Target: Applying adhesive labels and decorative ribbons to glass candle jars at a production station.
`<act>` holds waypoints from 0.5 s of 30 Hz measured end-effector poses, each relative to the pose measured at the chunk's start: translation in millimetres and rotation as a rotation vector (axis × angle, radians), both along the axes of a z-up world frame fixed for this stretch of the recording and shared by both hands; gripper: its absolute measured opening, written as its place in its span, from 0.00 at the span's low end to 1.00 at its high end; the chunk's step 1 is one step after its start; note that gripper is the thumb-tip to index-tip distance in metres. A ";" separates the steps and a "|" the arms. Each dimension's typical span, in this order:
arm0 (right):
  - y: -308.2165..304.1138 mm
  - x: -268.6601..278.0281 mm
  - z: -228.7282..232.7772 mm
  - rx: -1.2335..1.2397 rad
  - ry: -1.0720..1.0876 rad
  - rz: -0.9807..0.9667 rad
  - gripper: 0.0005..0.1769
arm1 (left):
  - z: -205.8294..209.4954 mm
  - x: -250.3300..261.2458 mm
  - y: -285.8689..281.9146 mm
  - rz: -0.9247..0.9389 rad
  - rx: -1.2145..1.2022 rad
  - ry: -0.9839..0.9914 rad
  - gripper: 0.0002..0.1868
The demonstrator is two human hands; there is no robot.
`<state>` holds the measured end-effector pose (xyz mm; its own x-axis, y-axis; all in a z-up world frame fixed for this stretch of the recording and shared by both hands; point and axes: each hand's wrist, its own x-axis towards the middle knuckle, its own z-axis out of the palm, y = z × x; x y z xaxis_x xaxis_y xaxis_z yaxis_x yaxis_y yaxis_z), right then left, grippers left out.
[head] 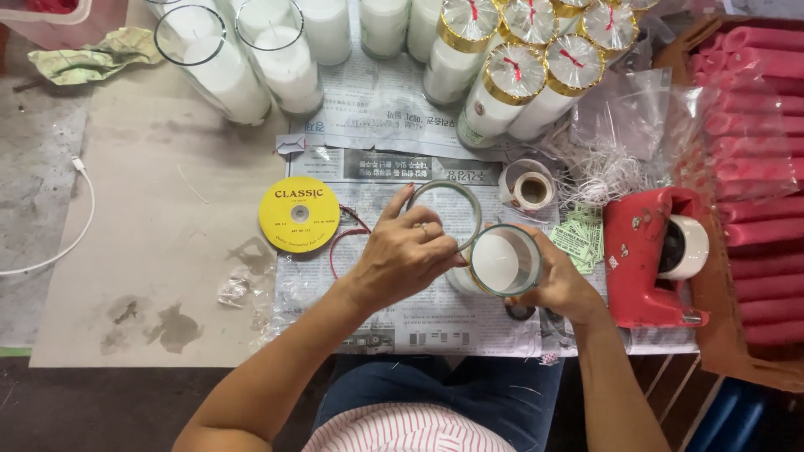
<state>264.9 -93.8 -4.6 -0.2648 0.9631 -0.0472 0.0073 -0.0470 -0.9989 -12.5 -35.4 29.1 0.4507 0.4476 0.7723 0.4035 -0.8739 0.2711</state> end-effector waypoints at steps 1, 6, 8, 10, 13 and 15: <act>1.3 -1.6 2.8 -0.001 0.004 0.002 0.61 | -0.6 -0.2 -7.8 0.002 -0.001 0.004 0.15; -11.2 -9.2 8.1 0.164 -0.033 -0.005 0.65 | -3.0 4.6 -33.1 0.124 -0.052 -0.035 0.14; -42.8 -50.5 10.9 0.158 -0.031 -0.265 0.69 | -0.9 7.7 -33.8 0.132 -0.037 -0.037 0.14; -63.6 -88.8 9.5 0.134 -0.030 -0.530 0.73 | -1.1 10.0 -37.6 0.137 -0.037 -0.039 0.14; -60.8 -126.9 4.2 0.313 -0.169 -0.790 0.73 | -1.4 12.3 -40.9 0.128 -0.036 -0.049 0.13; -47.7 -132.1 3.9 0.433 -0.323 -0.874 0.69 | -0.4 13.8 -44.9 0.157 -0.015 -0.041 0.13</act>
<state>132.8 -141.5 -0.8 0.5009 0.7645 0.4058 0.4153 0.1991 -0.8876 1.3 -80.3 28.7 0.3421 0.5218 0.7815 0.5234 -0.7965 0.3027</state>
